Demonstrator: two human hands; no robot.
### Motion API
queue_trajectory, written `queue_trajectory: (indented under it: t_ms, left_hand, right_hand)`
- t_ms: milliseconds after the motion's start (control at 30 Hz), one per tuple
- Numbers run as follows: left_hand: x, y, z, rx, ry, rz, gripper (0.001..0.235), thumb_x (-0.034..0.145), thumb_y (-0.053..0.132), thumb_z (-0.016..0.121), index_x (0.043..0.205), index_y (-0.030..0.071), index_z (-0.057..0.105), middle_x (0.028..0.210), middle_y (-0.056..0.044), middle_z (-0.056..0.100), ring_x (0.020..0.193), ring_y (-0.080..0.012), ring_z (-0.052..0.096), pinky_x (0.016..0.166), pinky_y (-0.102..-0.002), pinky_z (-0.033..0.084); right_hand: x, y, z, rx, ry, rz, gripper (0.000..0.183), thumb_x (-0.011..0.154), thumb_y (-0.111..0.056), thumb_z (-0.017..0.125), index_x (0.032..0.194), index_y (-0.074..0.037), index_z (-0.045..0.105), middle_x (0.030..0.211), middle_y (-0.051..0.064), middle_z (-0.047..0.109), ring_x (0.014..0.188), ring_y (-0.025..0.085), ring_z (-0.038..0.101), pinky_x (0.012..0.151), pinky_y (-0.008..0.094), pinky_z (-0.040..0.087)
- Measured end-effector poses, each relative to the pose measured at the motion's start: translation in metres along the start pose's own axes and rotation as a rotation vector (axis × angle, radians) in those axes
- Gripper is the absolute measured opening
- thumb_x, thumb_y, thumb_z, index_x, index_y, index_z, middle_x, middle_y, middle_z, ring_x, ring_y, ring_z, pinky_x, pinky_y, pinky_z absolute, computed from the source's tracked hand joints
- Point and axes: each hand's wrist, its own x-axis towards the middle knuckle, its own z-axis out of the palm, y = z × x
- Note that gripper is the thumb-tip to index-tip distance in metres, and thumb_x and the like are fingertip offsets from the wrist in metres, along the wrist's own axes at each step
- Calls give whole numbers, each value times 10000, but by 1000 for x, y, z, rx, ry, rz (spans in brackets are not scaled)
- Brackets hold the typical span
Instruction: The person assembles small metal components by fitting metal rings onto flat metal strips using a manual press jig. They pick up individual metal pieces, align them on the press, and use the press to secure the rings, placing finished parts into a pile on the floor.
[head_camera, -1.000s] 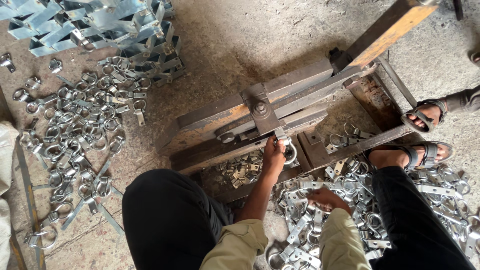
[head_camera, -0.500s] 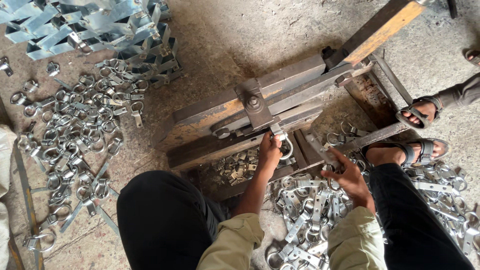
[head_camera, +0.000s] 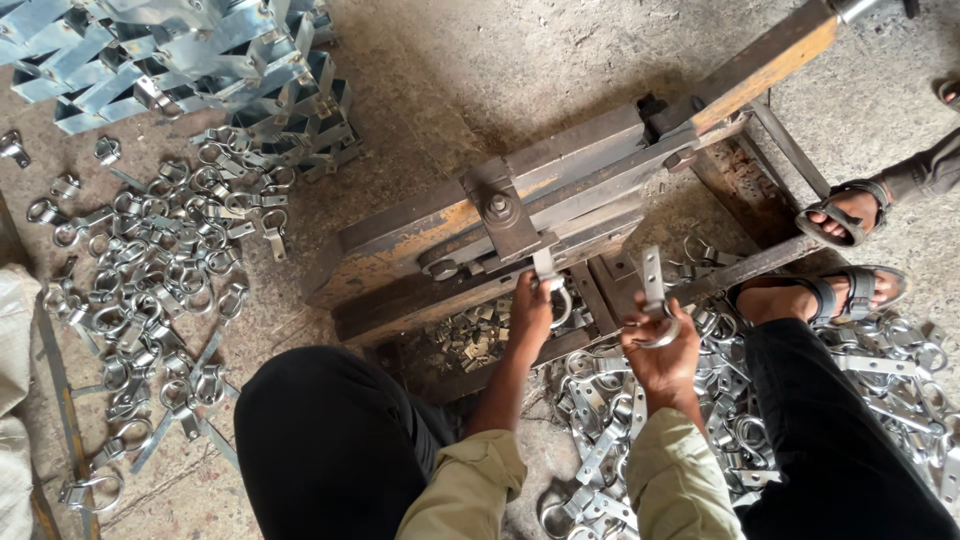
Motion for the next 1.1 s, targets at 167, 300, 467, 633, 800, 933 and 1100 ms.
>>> queue_trajectory:
  t_ms: [167, 300, 467, 633, 800, 933, 1100]
  left_hand:
    - [-21, 30, -29, 434, -243, -177, 301, 1027, 343, 582, 1226, 122, 625, 1064, -137, 750, 828, -249, 731, 710, -413, 563]
    - [-62, 101, -51, 669, -345, 68, 311, 937, 384, 738, 1124, 137, 708, 1020, -116, 745, 807, -193, 665, 683, -362, 517]
    - [-113, 187, -142, -453, -92, 394, 269, 969, 280, 663, 1087, 39, 662, 949, -110, 742, 803, -185, 723, 691, -313, 609]
    - [-142, 222, -205, -708, 928, 920, 312, 929, -3, 666, 1199, 140, 601, 1060, -73, 708, 985, -126, 691, 887, -260, 592]
    - [-97, 159, -169, -550, 919, 807, 103, 1094, 119, 644, 995, 94, 649, 774, -36, 639, 600, -85, 576, 503, -225, 477]
    - [-69, 78, -53, -627, 356, 903, 159, 982, 105, 541, 960, 80, 696, 754, 18, 631, 543, -37, 477, 466, -171, 397]
    - [-60, 7, -5, -43, 350, 384, 159, 991, 183, 633, 1097, 67, 657, 977, -41, 697, 781, -110, 648, 674, -246, 524]
  right_hand:
    - [7, 17, 7, -462, -64, -170, 425, 856, -124, 802, 1246, -83, 639, 1127, 58, 746, 841, 152, 668, 648, 254, 549]
    - [20, 34, 18, -1200, 100, -302, 520, 787, -61, 853, 1271, -33, 664, 1049, 81, 727, 867, 160, 637, 727, 294, 517]
    - [23, 52, 33, -1699, 70, -395, 667, 743, -114, 868, 1363, -8, 647, 1116, 122, 770, 941, 207, 737, 849, 353, 577]
    - [28, 63, 33, -1764, 143, -303, 714, 745, -162, 870, 1401, -40, 615, 1155, 164, 768, 992, 213, 747, 904, 341, 562]
    - [34, 66, 11, -1802, -55, -519, 793, 789, -165, 901, 1467, 8, 529, 1351, 272, 642, 1125, 315, 679, 936, 361, 556]
    - [30, 72, 36, -1740, 203, -231, 776, 753, -167, 833, 1450, -86, 503, 1210, 197, 685, 805, 296, 764, 662, 398, 652]
    - [19, 70, 62, -1768, 107, -417, 719, 704, -110, 877, 1356, -54, 578, 1056, 194, 767, 767, 255, 756, 665, 398, 615]
